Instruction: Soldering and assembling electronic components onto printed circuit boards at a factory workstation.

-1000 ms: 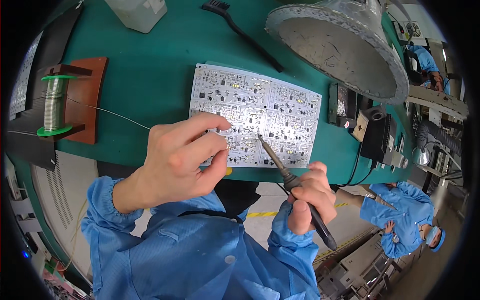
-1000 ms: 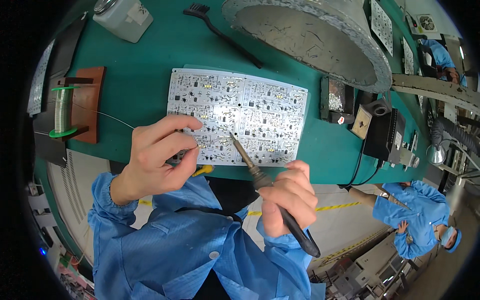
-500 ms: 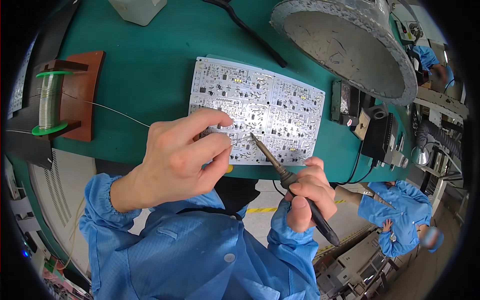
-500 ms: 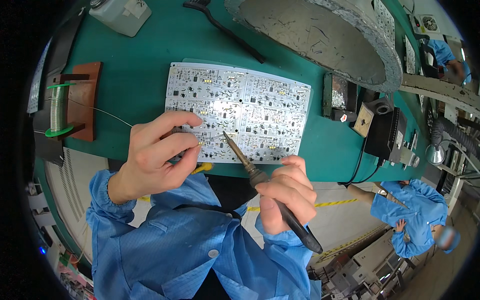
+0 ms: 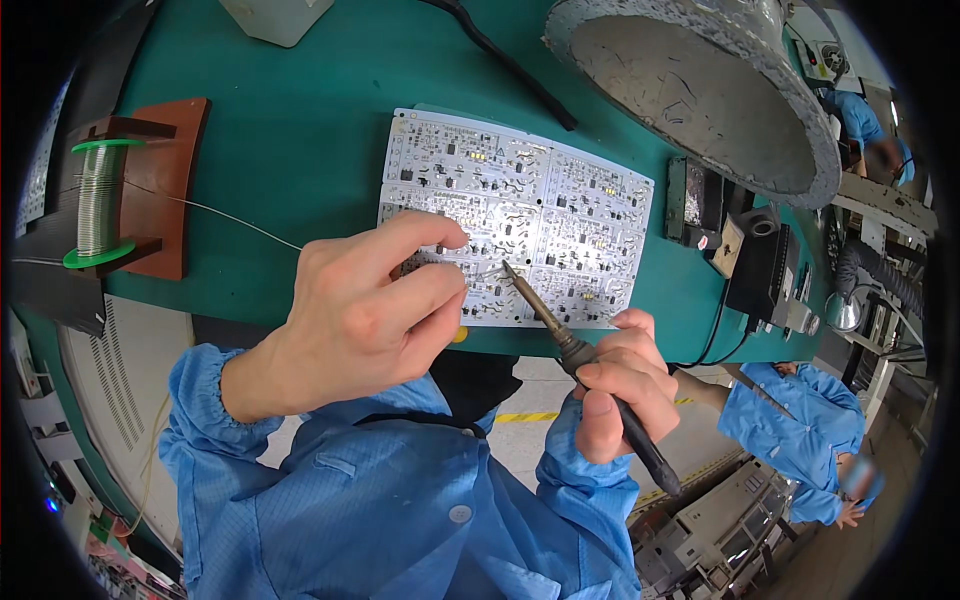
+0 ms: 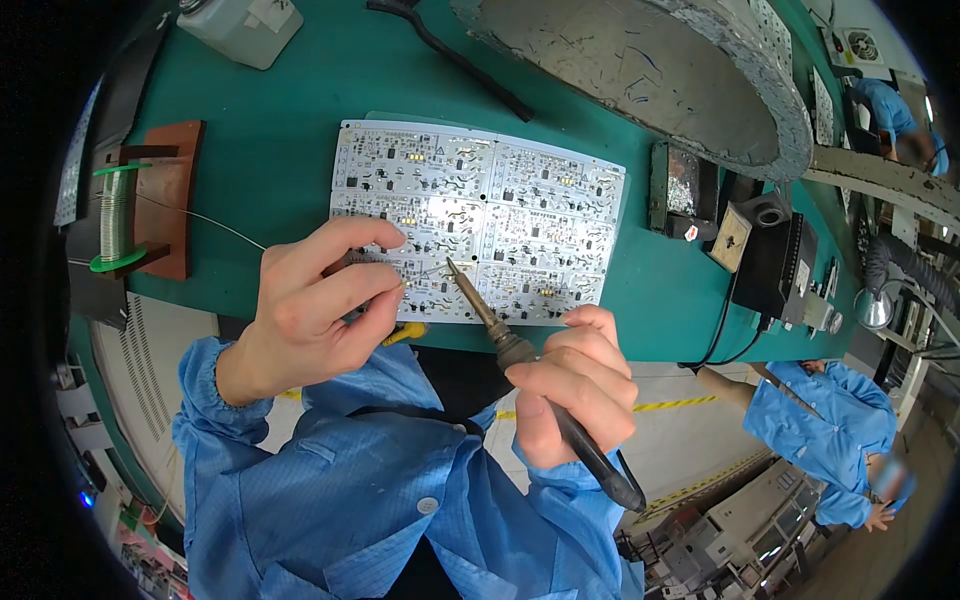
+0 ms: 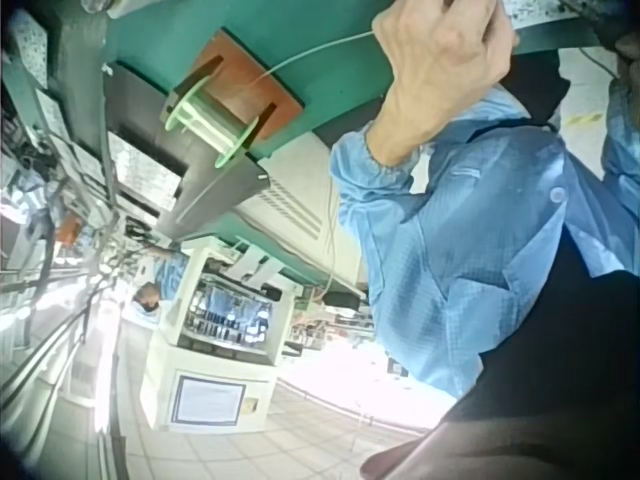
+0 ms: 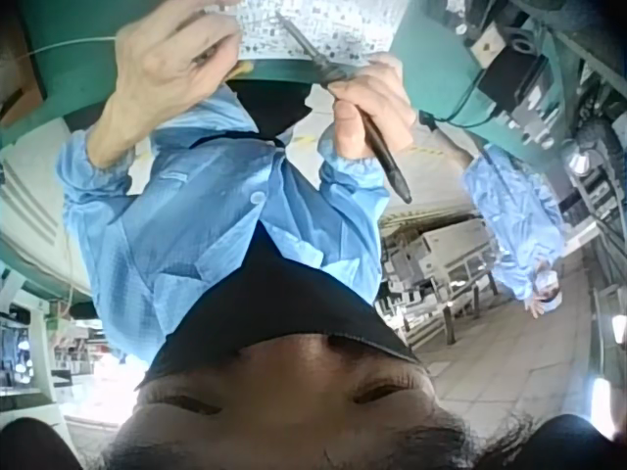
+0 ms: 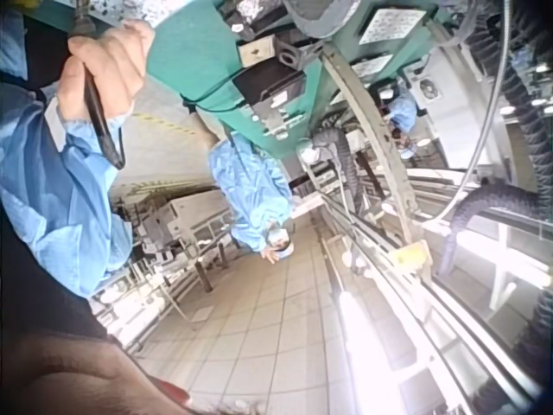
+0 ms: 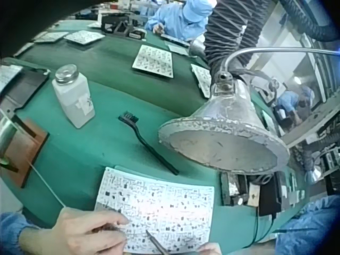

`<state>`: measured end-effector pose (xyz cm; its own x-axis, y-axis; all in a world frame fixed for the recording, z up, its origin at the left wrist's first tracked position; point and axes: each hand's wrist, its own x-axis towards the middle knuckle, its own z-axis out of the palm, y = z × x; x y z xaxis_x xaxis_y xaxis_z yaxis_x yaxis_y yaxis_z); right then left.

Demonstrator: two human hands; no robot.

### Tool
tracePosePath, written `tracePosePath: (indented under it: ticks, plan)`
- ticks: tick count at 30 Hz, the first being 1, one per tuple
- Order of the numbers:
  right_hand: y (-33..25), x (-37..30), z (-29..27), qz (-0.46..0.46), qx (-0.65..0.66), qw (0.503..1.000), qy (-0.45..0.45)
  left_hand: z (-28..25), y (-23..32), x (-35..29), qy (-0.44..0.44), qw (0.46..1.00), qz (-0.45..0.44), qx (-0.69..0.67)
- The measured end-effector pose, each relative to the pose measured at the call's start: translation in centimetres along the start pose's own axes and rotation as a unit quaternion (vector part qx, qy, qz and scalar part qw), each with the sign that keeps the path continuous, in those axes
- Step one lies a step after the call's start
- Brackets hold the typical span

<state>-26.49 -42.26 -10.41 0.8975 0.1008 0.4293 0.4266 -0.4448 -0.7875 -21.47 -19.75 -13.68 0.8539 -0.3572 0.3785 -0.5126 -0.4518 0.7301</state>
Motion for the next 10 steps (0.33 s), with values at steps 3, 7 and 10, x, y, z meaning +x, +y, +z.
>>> tracePosePath:
  ticks: [3, 7, 10]
  plan:
    - [-0.07, 0.13, 0.07, -0.003, -0.001, 1.000, -0.001, -0.10, 0.05, -0.05, -0.010, 1.000, -0.002, 0.002]
    - [0.08, 0.03, 0.21, -0.010, -0.002, 1.000, 0.011, -0.12, 0.05, 0.04, -0.013, 1.000, 0.013, 0.005]
    - [0.10, 0.09, 0.14, -0.017, -0.002, 0.999, 0.031, -0.40, 0.38, 0.31, -0.021, 1.000, 0.009, 0.005]
